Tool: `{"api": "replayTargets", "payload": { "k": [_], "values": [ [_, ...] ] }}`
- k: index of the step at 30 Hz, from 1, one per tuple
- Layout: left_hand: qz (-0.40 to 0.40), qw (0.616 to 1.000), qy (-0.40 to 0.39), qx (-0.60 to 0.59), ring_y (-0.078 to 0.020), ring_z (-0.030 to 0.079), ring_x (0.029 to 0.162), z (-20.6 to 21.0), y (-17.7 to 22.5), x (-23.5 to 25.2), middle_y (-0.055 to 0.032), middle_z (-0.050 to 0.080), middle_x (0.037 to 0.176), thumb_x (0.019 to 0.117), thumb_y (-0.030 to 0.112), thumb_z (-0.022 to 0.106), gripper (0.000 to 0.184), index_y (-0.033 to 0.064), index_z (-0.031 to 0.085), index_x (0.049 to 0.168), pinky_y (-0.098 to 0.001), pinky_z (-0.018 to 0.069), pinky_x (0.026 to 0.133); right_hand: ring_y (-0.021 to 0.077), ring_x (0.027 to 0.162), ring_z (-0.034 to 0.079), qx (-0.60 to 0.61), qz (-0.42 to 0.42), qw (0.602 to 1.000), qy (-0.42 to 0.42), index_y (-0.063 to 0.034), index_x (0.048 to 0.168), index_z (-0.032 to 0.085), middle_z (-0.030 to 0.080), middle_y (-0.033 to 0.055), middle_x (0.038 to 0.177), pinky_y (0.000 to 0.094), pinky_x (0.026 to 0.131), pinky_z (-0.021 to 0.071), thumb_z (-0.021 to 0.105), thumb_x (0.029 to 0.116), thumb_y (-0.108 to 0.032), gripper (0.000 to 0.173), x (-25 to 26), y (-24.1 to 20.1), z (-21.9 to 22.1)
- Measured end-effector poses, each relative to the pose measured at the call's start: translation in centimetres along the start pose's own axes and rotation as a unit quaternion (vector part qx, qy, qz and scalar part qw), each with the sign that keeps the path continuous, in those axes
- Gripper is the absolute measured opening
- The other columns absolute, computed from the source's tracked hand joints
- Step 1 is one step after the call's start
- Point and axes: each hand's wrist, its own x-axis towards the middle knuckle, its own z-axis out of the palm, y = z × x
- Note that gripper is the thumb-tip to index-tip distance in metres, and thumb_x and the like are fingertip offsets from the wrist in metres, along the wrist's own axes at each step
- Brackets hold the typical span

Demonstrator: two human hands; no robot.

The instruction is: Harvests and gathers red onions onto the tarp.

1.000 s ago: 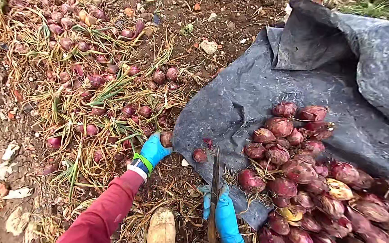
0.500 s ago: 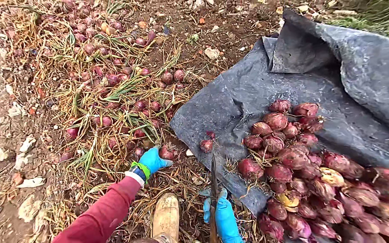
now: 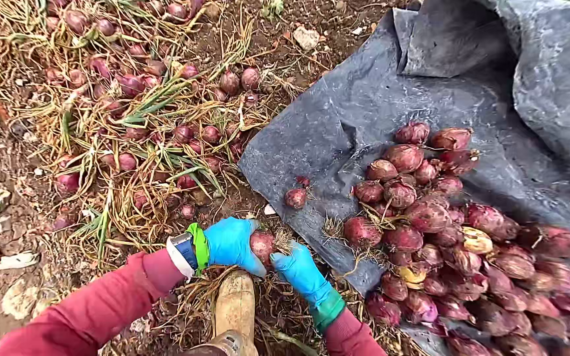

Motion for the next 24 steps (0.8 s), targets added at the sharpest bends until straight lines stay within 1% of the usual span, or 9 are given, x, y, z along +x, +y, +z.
{"api": "replayTargets", "payload": {
  "k": [2, 5, 7, 9, 12, 15, 17, 20, 24],
  "values": [
    [0.012, 0.998, -0.054, 0.019, -0.0176, 0.072, 0.097, -0.9, 1.1, -0.7, -0.0006, 0.075, 0.104, 0.061, 0.065, 0.088, 0.084, 0.0216, 0.066, 0.129, -0.0511, 0.0605, 0.086, 0.0124, 0.061, 0.064, -0.034, -0.058, 0.998, -0.004, -0.0126, 0.094, 0.07, 0.066, 0.0, 0.072, 0.037, 0.057, 0.058, 0.06, 0.069, -0.092, 0.084, -0.5, 0.1, -0.3],
    [0.029, 0.993, -0.086, 0.077, -0.0233, 0.071, 0.1, -2.4, 3.7, -0.6, -0.0065, 0.074, 0.107, 0.0671, 0.067, 0.086, 0.081, 0.0145, 0.068, 0.126, -0.0554, 0.0584, 0.089, 0.0122, 0.053, 0.06, -0.03, -0.086, 0.995, 0.033, -0.0137, 0.084, 0.067, 0.062, -0.0002, 0.064, 0.0354, 0.049, 0.0547, 0.035, 0.0847, -0.091, 0.083, -1.9, -0.8, -0.5],
    [0.029, 0.981, 0.022, 0.19, -0.0281, 0.071, 0.095, -2.8, 5.9, 0.0, -0.0076, 0.073, 0.109, 0.0698, 0.061, 0.084, 0.074, 0.0203, 0.066, 0.129, -0.059, 0.0592, 0.078, 0.0177, 0.043, 0.054, 0.016, -0.033, 0.997, 0.061, -0.0098, 0.083, 0.068, 0.057, 0.0044, 0.056, 0.0374, 0.042, 0.0495, 0.03, 0.0977, -0.076, 0.078, -2.7, -1.9, -1.2],
    [0.05, 0.956, 0.162, 0.241, -0.0366, 0.07, 0.099, -2.6, 7.7, 1.7, -0.0168, 0.063, 0.128, 0.0799, 0.04, 0.083, 0.074, 0.0206, 0.055, 0.146, -0.0583, 0.0602, 0.072, 0.0196, 0.038, 0.05, 0.108, -0.033, 0.986, 0.125, -0.0072, 0.084, 0.068, 0.053, 0.0065, 0.052, 0.0375, 0.037, 0.0495, 0.025, 0.1032, -0.068, 0.077, -3.6, -2.8, -2.1],
    [0.064, 0.952, 0.266, 0.139, -0.0337, 0.069, 0.11, -3.3, 8.8, 3.0, -0.0159, 0.058, 0.141, 0.0924, 0.035, 0.075, 0.064, 0.0181, 0.052, 0.15, -0.0553, 0.0603, 0.083, 0.0207, 0.038, 0.051, 0.209, -0.046, 0.95, 0.229, -0.0066, 0.088, 0.065, 0.051, 0.0063, 0.052, 0.0405, 0.037, 0.0509, 0.016, 0.1055, -0.065, 0.078, -4.0, -3.4, -3.0],
    [-0.028, 0.939, 0.337, 0.055, -0.028, 0.071, 0.11, -4.3, 4.3, 3.5, -0.0072, 0.07, 0.128, 0.1014, 0.035, 0.06, 0.034, 0.0214, 0.069, 0.131, -0.0573, 0.0584, 0.088, 0.0212, 0.038, 0.051, 0.237, -0.024, 0.944, 0.231, -0.0057, 0.098, 0.065, 0.052, 0.0072, 0.054, 0.0411, 0.037, 0.0504, 0.012, 0.104, -0.068, 0.082, -4.9, -1.8, -3.2],
    [-0.158, 0.923, 0.349, 0.035, -0.0355, 0.07, 0.111, -7.2, -1.2, 5.5, -0.0116, 0.067, 0.134, 0.0988, 0.035, 0.062, 0.041, 0.0201, 0.065, 0.137, -0.0646, 0.057, 0.089, 0.0217, 0.039, 0.053, 0.233, -0.024, 0.953, 0.195, -0.0031, 0.101, 0.066, 0.056, 0.0086, 0.056, 0.0402, 0.037, 0.0514, 0.01, 0.1036, -0.067, 0.085, -5.1, -0.3, -2.6],
    [-0.279, 0.9, 0.334, 0.03, -0.0465, 0.068, 0.109, -8.7, -8.5, 8.6, -0.0253, 0.057, 0.14, 0.0825, 0.035, 0.082, 0.067, 0.0078, 0.058, 0.139, -0.0692, 0.057, 0.086, 0.0219, 0.039, 0.054, 0.24, 0.008, 0.961, 0.141, -0.0004, 0.109, 0.066, 0.058, 0.0096, 0.057, 0.0399, 0.036, 0.0518, 0.01, 0.1041, -0.066, 0.086, -5.1, 1.7, -0.2],
    [-0.322, 0.9, 0.283, 0.086, -0.0497, 0.069, 0.102, -8.5, -8.5, 8.4, -0.03, 0.05, 0.145, 0.0795, 0.02, 0.083, 0.075, 0.0068, 0.05, 0.145, -0.0674, 0.0587, 0.08, 0.0215, 0.04, 0.055, 0.237, 0.024, 0.968, 0.078, -0.0003, 0.109, 0.067, 0.059, 0.0104, 0.058, 0.0383, 0.037, 0.052, 0.015, 0.1027, -0.07, 0.087, -4.2, 2.3, 2.4]
  ]
}}
